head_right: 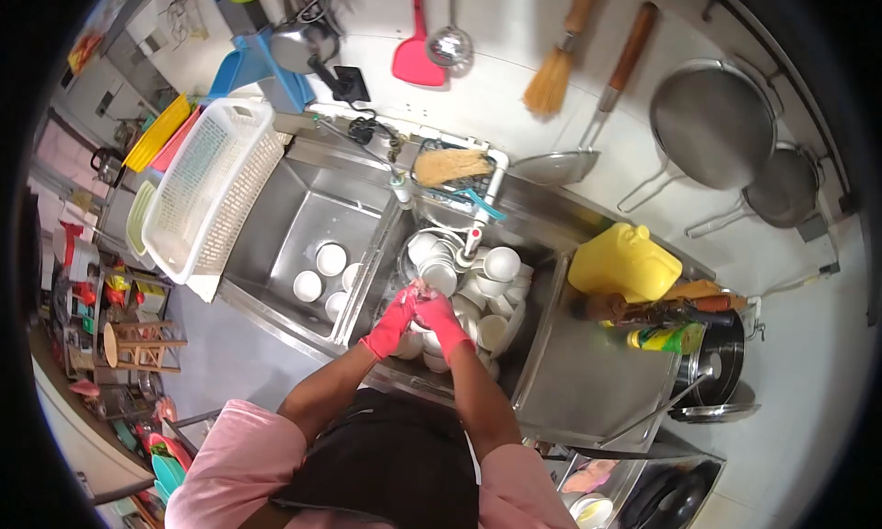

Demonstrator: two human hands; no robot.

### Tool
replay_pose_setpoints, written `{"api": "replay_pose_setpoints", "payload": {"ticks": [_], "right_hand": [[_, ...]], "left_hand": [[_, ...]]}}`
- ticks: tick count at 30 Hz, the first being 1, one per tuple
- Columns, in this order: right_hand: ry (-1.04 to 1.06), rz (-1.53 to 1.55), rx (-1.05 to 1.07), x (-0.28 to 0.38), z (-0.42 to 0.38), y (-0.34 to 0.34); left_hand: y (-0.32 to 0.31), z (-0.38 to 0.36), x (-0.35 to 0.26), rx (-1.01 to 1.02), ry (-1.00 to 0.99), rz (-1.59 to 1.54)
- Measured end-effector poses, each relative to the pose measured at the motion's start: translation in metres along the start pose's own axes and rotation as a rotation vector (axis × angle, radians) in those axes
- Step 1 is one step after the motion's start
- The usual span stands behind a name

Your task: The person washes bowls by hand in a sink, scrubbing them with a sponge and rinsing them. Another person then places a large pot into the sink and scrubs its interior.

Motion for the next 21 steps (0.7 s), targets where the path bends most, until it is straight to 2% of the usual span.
{"api": "replay_pose_setpoints", "payload": {"ticks": [2, 3, 6, 7, 10, 11, 14, 16, 17, 18, 19, 20, 21], "right_hand": [[-0.124, 0.357, 0.197, -0.106, 0.058, -0.067], [0.186, -0.250, 0.184, -0.102, 0.071, -0.067], [0.514, -0.904, 0.188, 0.055, -0.044, -0.007], [0.512, -0.945, 0.104, 0.080, -0.054, 0.003], [0.442, -0.913, -0.205, 0.084, -0.034, 0.005], [0.378, -0.911, -0.135, 0.075, -0.032, 0.002], [0.216, -0.471, 0.161, 0.020, -0.014, -0.015], [0.447, -0.504, 0.241, 0.029, -0.021, -0.016], [0.553, -0.518, 0.280, 0.028, -0.030, -0.018], [0.475, -0.612, 0.160, 0.037, -0.035, -0.001], [0.406, -0.704, 0.036, 0.077, -0.052, 0.019], [0.340, -0.794, -0.088, 0.104, -0.059, 0.037], [0.416, -0.689, -0.153, 0.104, -0.054, 0.043]], "left_hand": [[0.000, 0.038, 0.013, 0.097, -0.327, -0.007], [0.010, 0.032, 0.002, 0.034, -0.360, 0.071], [0.008, 0.019, 0.004, 0.239, -0.032, 0.180], [0.007, 0.010, -0.008, 0.256, -0.076, 0.060], [0.014, 0.009, -0.018, 0.149, -0.205, -0.033], [0.016, 0.010, -0.021, 0.131, -0.220, -0.069], [0.017, 0.007, -0.024, 0.187, -0.185, -0.111], [0.016, 0.018, -0.023, 0.241, -0.229, -0.041], [0.018, 0.019, -0.010, 0.270, -0.143, -0.053], [0.025, 0.003, -0.031, 0.300, -0.059, -0.066], [0.027, -0.005, -0.046, 0.329, 0.016, -0.081], [0.030, 0.002, -0.047, 0.306, -0.002, -0.030], [0.034, 0.009, -0.038, 0.281, -0.011, 0.021]]}}
Point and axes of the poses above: each hand's wrist, its own z-axis towards the middle knuckle, its own y-axis out of the back of the hand, x = y × z, the point moved 10 cm from there along z, towards the middle knuckle, and after that the axes turned 15 degrees about -x, right-handed, at the moved point
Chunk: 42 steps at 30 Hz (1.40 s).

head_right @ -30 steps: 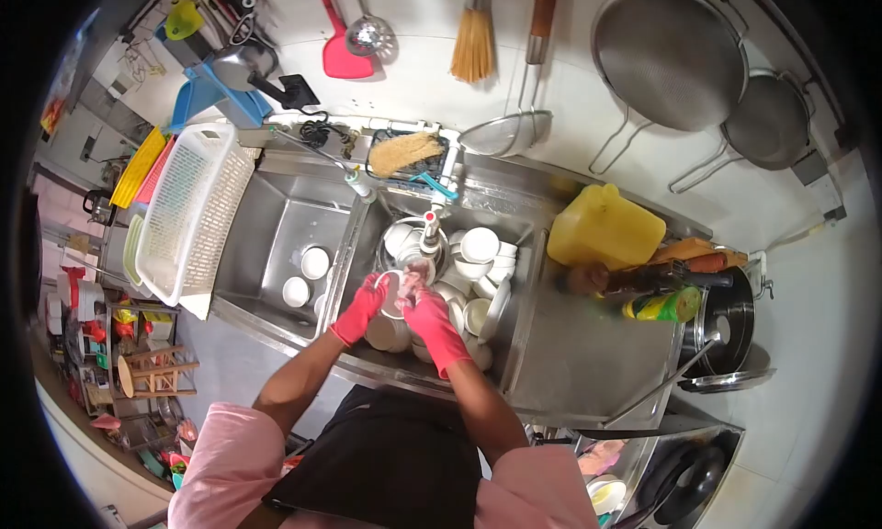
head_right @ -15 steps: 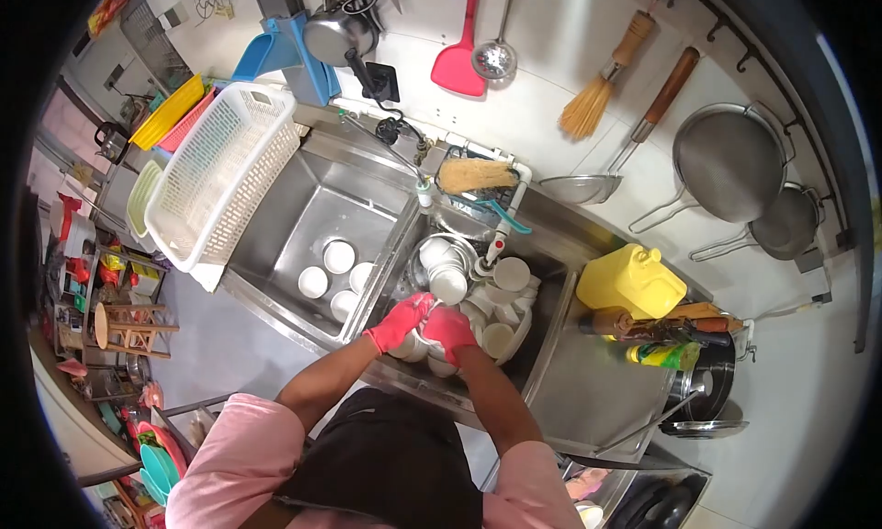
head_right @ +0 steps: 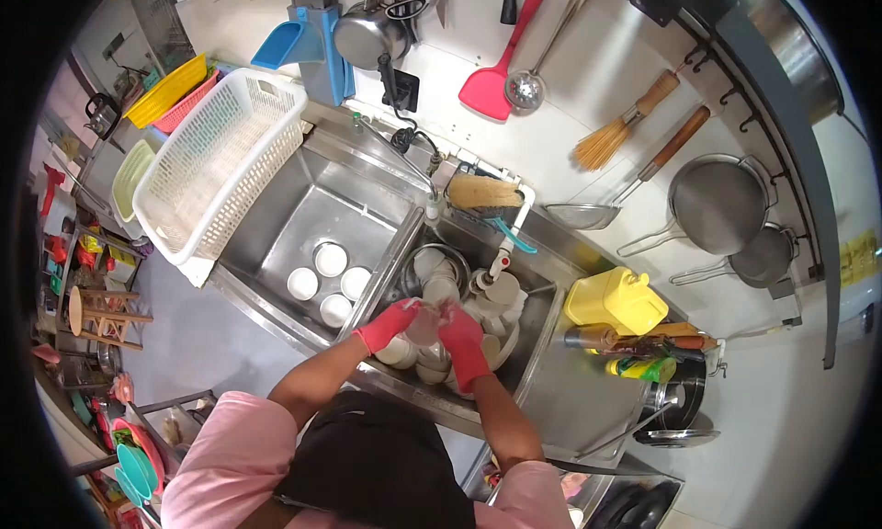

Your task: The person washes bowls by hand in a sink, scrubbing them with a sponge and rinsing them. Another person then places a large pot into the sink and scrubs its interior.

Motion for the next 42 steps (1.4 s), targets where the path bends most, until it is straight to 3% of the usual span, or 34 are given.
{"api": "replay_pose_setpoints", "payload": {"ticks": [2, 5, 8, 11, 14, 17, 20, 23, 25, 27, 28, 29, 31, 34, 37, 40, 42], "right_hand": [[0.076, 0.191, -0.196, -0.028, 0.004, -0.007], [-0.242, 0.979, -0.097, -0.061, 0.013, -0.043], [-0.386, 0.933, 0.076, -0.042, 0.001, -0.021], [-0.242, 1.003, 0.080, -0.009, 0.002, 0.021], [-0.292, 1.014, -0.223, -0.015, 0.001, 0.059], [-0.166, 0.957, -0.177, -0.003, 0.006, 0.051], [0.374, 0.119, -0.200, 0.011, 0.005, 0.019], [0.193, 0.405, -0.096, 0.049, -0.008, 0.035], [0.429, 0.243, -0.181, 0.037, -0.002, -0.001], [0.431, 0.134, -0.115, 0.030, 0.003, -0.016], [0.322, 0.111, -0.011, 0.019, 0.016, -0.024], [0.206, 0.089, 0.097, 0.006, 0.018, -0.033], [-0.191, 0.375, 0.157, -0.028, 0.004, -0.041], [-0.655, 0.738, 0.004, -0.058, -0.024, -0.051], [-0.782, 0.890, -0.185, -0.059, -0.039, -0.057], [-0.752, 0.839, -0.008, -0.054, -0.044, -0.027], [-0.725, 0.797, 0.025, -0.047, -0.047, -0.009]], "left_hand": [[0.006, 0.015, 0.026, -0.025, -0.039, 0.036], [0.003, 0.029, 0.039, 0.026, -0.137, 0.040], [-0.004, 0.021, 0.024, 0.111, -0.138, 0.012], [-0.003, 0.026, 0.033, 0.119, -0.142, -0.164], [0.000, 0.028, 0.035, 0.115, -0.236, -0.192], [-0.008, 0.022, 0.036, 0.105, -0.289, -0.159], [-0.023, 0.039, 0.032, 0.050, -0.437, 0.054], [-0.019, 0.034, 0.027, -0.125, -0.547, 0.274], [-0.022, 0.002, -0.026, -0.233, -0.601, 0.406], [-0.024, -0.011, -0.045, -0.277, -0.655, 0.294], [-0.023, -0.014, -0.056, -0.300, -0.686, 0.238], [-0.023, -0.010, -0.051, -0.238, -0.565, 0.248], [-0.021, -0.001, -0.043, -0.114, -0.328, 0.261], [-0.004, -0.001, -0.021, -0.224, -0.308, -0.608], [0.001, -0.039, 0.026, -0.784, -0.175, -0.763], [-0.018, 0.009, 0.024, -0.183, -0.450, -0.462], [-0.038, 0.021, 0.004, 0.063, -0.224, -0.408]]}}
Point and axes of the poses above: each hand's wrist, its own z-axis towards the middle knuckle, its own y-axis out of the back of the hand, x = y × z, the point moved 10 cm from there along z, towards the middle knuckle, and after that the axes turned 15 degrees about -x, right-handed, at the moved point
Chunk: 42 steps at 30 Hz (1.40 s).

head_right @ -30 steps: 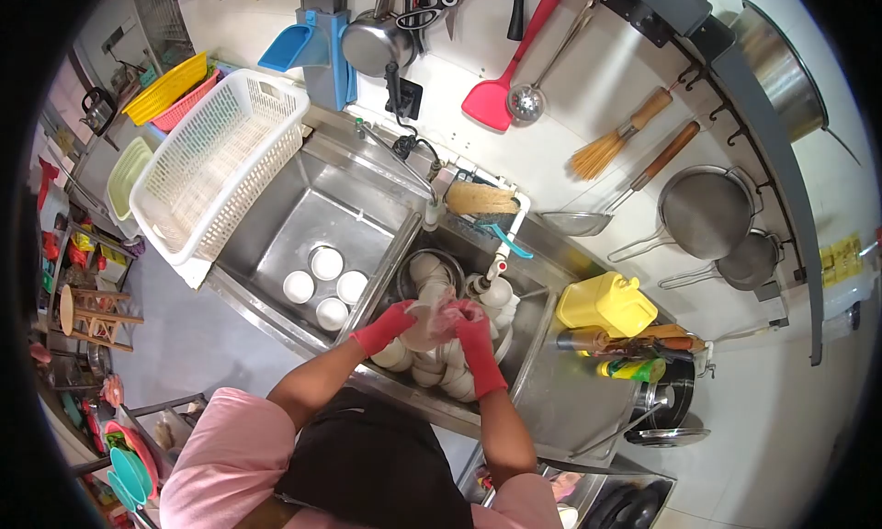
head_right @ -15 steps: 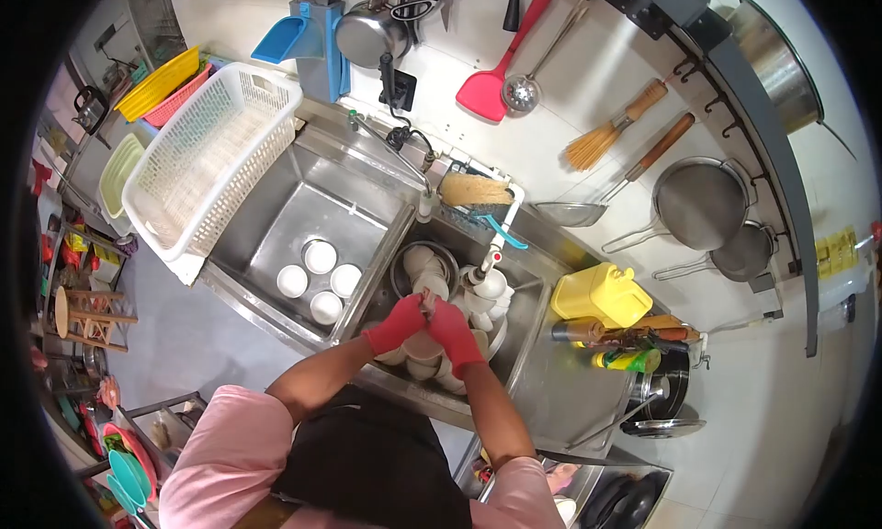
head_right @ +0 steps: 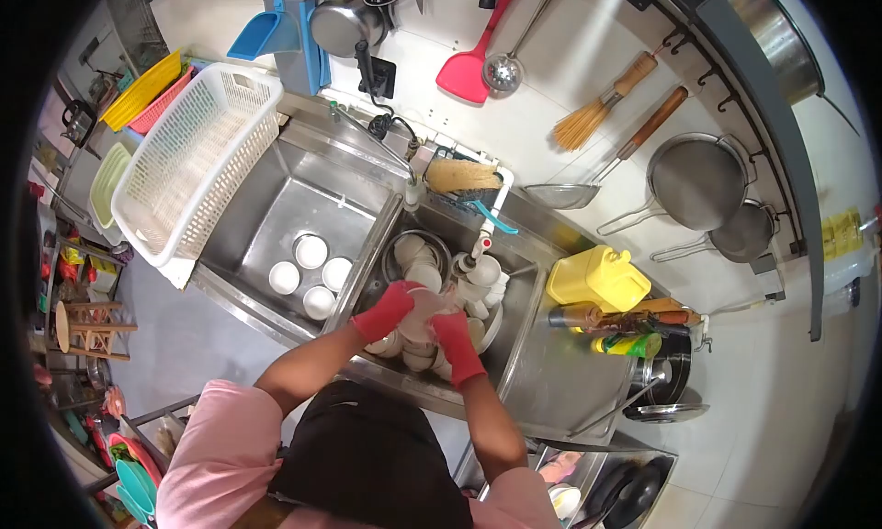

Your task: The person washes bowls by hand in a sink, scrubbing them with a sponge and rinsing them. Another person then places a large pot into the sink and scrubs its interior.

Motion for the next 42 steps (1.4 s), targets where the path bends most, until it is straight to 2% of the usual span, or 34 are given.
{"api": "replay_pose_setpoints", "payload": {"ticks": [1, 4, 5, 6, 7, 8, 9, 10, 13, 14, 17, 19, 20, 21, 22, 24, 25, 26, 27, 28, 29, 31, 34, 37, 39, 42], "right_hand": [[0.018, 0.080, -0.046, -0.014, 0.004, 0.002], [0.150, 0.394, -0.231, -0.054, 0.024, -0.002], [0.130, 0.416, -0.227, -0.059, 0.027, 0.000], [0.002, 0.509, -0.174, -0.043, 0.009, -0.003], [0.002, 0.316, -0.091, -0.030, 0.011, -0.003], [-0.008, 0.125, -0.007, -0.025, 0.014, 0.004], [-0.012, -0.064, 0.077, -0.026, 0.011, 0.006], [0.002, 0.142, -0.006, -0.018, 0.002, 0.011], [0.081, 0.483, -0.122, -0.038, 0.004, -0.002], [0.073, 0.552, -0.104, -0.047, 0.002, -0.009], [0.000, 0.609, 0.151, -0.048, -0.002, -0.022], [0.087, 0.510, 0.133, -0.047, 0.009, -0.015], [0.160, 0.380, 0.052, -0.049, 0.018, -0.008], [0.223, 0.245, -0.034, -0.052, 0.026, -0.001], [0.394, 0.104, -0.112, -0.038, 0.019, 0.005], [0.624, 0.029, -0.220, -0.005, 0.009, 0.010], [0.677, 0.095, -0.251, 0.010, 0.003, 0.012], [0.663, 0.155, -0.163, 0.025, 0.007, 0.008], [0.643, 0.212, -0.076, 0.040, 0.012, 0.004], [0.543, 0.262, 0.127, 0.048, 0.022, 0.001], [0.417, 0.249, 0.240, 0.050, 0.031, -0.004], [0.190, 0.259, 0.275, 0.035, 0.039, -0.008], [0.078, 0.469, 0.099, 0.011, 0.024, -0.004], [0.043, 0.624, -0.028, -0.006, 0.001, 0.000], [0.092, 0.642, -0.106, -0.006, -0.009, 0.008], [0.297, 0.632, -0.242, 0.003, 0.004, 0.022]], "left_hand": [[-0.014, 0.003, 0.005, 0.099, 0.132, 0.009], [0.018, -0.039, 0.000, -0.776, -0.285, -0.197], [0.017, -0.027, 0.015, -0.610, -0.206, -0.113], [0.023, -0.009, 0.033, -0.442, -0.131, -0.035], [0.019, 0.000, 0.046, -0.276, -0.055, 0.043], [0.004, -0.006, 0.029, -0.147, 0.029, 0.121], [-0.019, -0.016, -0.017, -0.013, 0.110, 0.197], [-0.040, -0.023, -0.041, 0.122, 0.185, 0.266], [-0.016, -0.043, -0.040, -0.548, -0.349, -0.033], [-0.023, -0.063, -0.057, -0.694, -0.416, -0.051], [0.007, -0.020, -0.030, -0.569, -0.215, 0.529], [0.029, 0.002, -0.022, -0.560, -0.185, 0.614], [0.036, 0.011, -0.017, -0.558, -0.169, 0.657], [0.035, 0.006, -0.006, -0.517, 0.007, 0.458], [0.029, -0.007, 0.008, -0.470, 0.186, 0.261], [0.012, -0.023, 0.026, -0.365, 0.439, 0.070], [0.015, -0.030, 0.048, -0.313, 0.523, 0.080], [0.017, -0.034, 0.068, -0.258, 0.608, 0.092], [0.006, -0.035, 0.070, -0.116, 0.645, 0.029], [-0.004, -0.045, 0.073, 0.026, 0.690, -0.031], [-0.015, -0.056, 0.075, 0.168, 0.734, -0.094], [-0.038, -0.086, 0.067, 0.345, 1.075, -0.345], [-0.066, -0.085, 0.050, 0.382, 1.136, -0.613], [-0.076, -0.084, 0.055, 0.354, 1.119, -0.662], [-0.075, -0.083, 0.063, 0.312, 1.091, -0.639], [-0.071, -0.077, 0.070, 0.245, 1.029, -0.586]]}}
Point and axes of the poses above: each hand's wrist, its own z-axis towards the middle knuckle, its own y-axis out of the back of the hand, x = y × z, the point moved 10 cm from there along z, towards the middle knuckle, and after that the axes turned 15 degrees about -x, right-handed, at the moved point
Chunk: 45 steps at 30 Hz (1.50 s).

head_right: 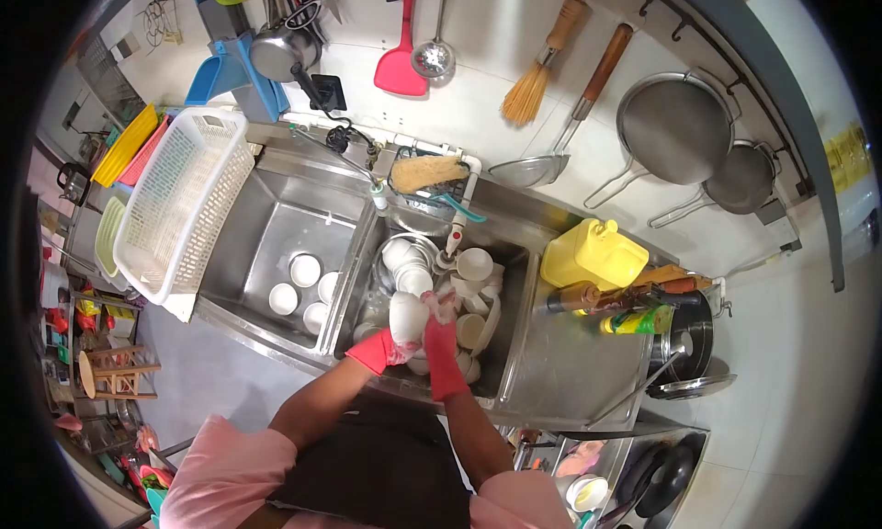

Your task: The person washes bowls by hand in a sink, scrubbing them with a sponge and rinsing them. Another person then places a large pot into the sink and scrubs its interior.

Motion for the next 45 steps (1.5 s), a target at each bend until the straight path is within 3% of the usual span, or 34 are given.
{"api": "replay_pose_setpoints", "payload": {"ticks": [3, 6, 8, 14, 18, 20, 22, 24, 25, 27, 29, 31, 33, 34, 37, 38, 41, 42, 45], "right_hand": [[0.251, -0.492, 0.272, -0.019, 0.035, -0.010], [-0.230, -0.304, 0.127, -0.024, 0.032, -0.010], [-0.155, -0.245, 0.083, -0.032, 0.037, -0.007], [0.346, -0.495, 0.138, -0.008, -0.016, -0.014], [0.955, -0.769, 0.301, 0.074, -0.041, -0.067], [0.188, -0.591, 0.492, 0.002, 0.022, -0.061], [-0.370, 0.158, 0.814, -0.019, 0.013, -0.075], [-0.248, 0.166, 0.603, -0.029, 0.017, -0.050], [-0.186, 0.165, 0.504, -0.033, 0.016, -0.038], [0.519, -0.305, 0.546, -0.040, -0.002, -0.039], [0.434, -0.333, 0.449, -0.060, -0.008, -0.029], [0.559, -0.654, 0.388, -0.080, -0.015, -0.015], [0.791, -1.116, 0.342, -0.096, -0.017, -0.008], [0.723, -1.005, 0.415, -0.076, -0.024, -0.009], [0.580, -0.633, 0.456, -0.049, -0.027, -0.022], [0.631, -0.761, 0.466, -0.043, -0.030, -0.028], [0.851, -0.948, 0.530, -0.045, -0.048, -0.026], [0.553, -0.732, 0.558, -0.053, -0.043, -0.030], [0.553, -0.630, 0.811, -0.021, -0.068, -0.068]], "left_hand": [[0.011, 0.003, -0.006, -0.075, -0.096, 0.071], [0.020, 0.005, -0.013, -0.150, -0.183, 0.162], [0.025, 0.004, -0.017, -0.188, -0.230, 0.234], [0.042, -0.001, -0.031, -0.288, -0.364, 0.517], [0.055, -0.008, -0.038, -0.334, -0.422, 0.811], [0.058, -0.011, -0.041, -0.313, -0.394, 0.915], [0.058, -0.007, -0.038, -0.249, -0.311, 0.909], [0.037, -0.011, -0.016, 0.030, 0.060, 0.584], [0.017, -0.015, -0.022, -0.102, -0.088, 0.450], [-0.030, -0.043, -0.031, -0.324, -0.432, 0.228], [0.029, -0.018, -0.044, -0.429, -0.711, 0.052], [0.050, -0.037, -0.065, -0.811, -1.073, 0.348], [0.029, -0.072, -0.079, -1.477, -1.406, 1.184], [0.034, -0.073, -0.079, -1.585, -1.387, 1.162], [0.017, -0.085, -0.089, -1.389, -1.614, 1.253], [0.011, -0.090, -0.092, -1.312, -1.688, 1.283], [0.029, -0.100, -0.108, -1.194, -1.626, 1.066], [0.033, -0.107, -0.114, -1.178, -1.624, 1.031], [0.052, -0.136, -0.148, -1.097, -1.546, 0.792]]}}
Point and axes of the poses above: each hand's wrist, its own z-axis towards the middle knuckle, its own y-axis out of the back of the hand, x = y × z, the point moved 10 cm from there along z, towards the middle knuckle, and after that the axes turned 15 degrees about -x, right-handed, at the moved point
